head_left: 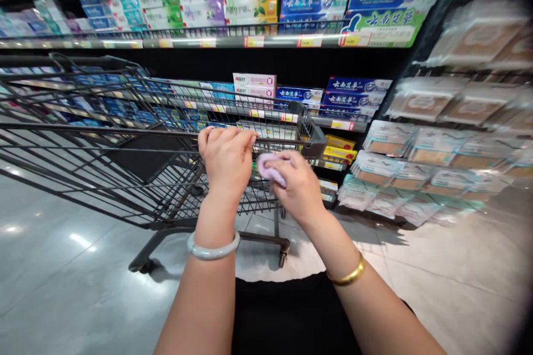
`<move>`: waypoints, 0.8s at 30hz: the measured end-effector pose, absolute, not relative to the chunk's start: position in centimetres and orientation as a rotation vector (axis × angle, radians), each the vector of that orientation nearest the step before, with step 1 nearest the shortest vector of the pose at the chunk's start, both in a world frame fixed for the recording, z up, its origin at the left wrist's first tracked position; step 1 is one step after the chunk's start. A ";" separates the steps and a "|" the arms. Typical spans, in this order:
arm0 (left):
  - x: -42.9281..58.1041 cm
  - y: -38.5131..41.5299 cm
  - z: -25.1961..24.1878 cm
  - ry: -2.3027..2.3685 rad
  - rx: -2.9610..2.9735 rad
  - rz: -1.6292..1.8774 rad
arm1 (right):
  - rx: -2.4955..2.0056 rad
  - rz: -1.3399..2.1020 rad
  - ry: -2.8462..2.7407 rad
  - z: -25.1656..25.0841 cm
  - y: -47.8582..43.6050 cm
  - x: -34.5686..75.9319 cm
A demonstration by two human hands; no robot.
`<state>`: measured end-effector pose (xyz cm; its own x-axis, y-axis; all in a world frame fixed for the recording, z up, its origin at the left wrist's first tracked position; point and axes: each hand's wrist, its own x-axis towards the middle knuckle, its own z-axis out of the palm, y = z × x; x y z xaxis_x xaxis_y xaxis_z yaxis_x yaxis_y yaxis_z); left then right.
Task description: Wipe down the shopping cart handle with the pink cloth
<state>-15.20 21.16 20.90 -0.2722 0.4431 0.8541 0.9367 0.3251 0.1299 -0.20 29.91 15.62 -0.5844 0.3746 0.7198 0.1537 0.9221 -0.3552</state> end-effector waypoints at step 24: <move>-15.7 20.2 21.3 -1.914 -1.095 -0.786 | -0.444 0.318 -1.786 20.1 29.9 -1.7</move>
<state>-15.73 20.19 21.33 -0.3249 0.4078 0.8533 0.8898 0.4376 0.1297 -1.66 29.90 20.06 -0.2196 0.4568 0.8620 0.1309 0.8894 -0.4379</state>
